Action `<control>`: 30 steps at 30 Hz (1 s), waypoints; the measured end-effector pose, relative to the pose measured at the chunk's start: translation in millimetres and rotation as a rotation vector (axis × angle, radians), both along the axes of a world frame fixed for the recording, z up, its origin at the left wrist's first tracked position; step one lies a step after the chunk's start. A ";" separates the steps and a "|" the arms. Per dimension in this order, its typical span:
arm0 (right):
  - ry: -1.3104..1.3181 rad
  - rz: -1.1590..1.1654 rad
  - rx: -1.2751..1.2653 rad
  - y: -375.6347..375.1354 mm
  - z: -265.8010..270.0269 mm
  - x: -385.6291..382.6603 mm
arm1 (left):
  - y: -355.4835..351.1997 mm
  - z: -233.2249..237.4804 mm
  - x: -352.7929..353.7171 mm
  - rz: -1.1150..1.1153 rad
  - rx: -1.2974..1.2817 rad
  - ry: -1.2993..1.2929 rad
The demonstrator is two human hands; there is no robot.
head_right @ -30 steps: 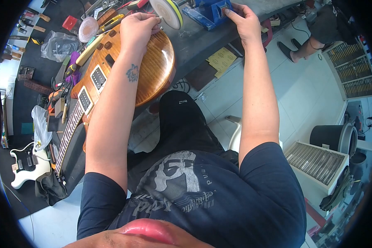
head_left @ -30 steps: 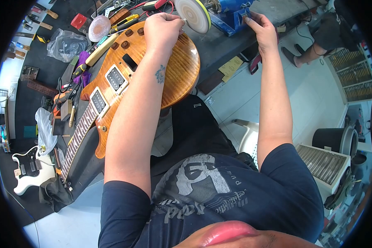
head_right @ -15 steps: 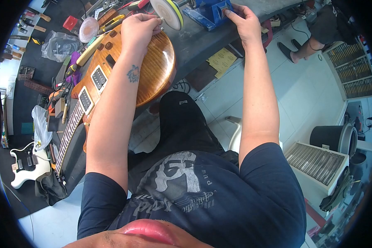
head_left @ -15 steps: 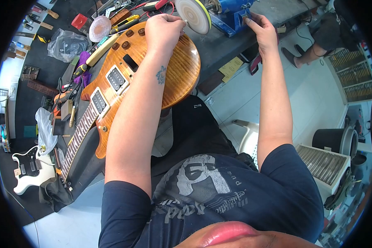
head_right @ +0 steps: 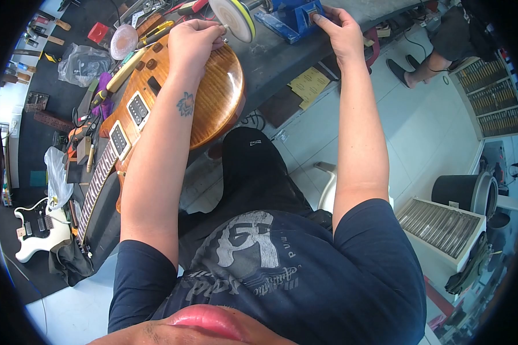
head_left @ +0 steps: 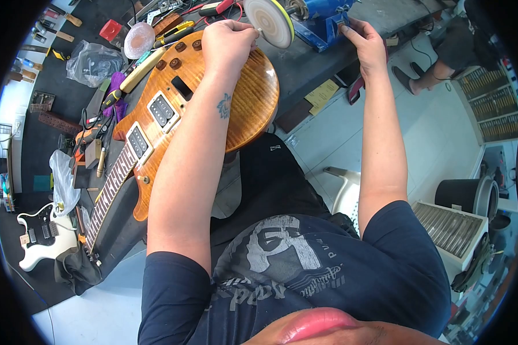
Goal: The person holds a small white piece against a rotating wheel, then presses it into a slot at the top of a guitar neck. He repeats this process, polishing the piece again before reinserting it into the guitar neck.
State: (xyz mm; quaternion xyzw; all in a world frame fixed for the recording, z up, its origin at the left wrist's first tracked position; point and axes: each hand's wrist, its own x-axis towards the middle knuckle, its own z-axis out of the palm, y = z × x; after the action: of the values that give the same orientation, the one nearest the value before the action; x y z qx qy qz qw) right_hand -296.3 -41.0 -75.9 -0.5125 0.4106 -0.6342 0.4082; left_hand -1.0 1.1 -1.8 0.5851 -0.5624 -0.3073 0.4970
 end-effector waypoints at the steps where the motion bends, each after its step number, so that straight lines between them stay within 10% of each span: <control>1: -0.002 0.001 0.000 -0.1 0.0 0.1 | 0.1 0.2 -0.1 0.001 0.000 0.000; 30: 0.177 -0.019 -0.100 -6.2 -6.6 -4.4 | 66.2 54.9 25.9 -0.098 -0.039 0.120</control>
State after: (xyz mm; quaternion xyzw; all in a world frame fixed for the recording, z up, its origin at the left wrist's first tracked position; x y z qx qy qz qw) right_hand -300.7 -47.2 -82.5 -0.5822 0.4177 -0.6100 0.3382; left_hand 24.9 67.3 53.2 0.5276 -0.5656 -0.3548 0.5252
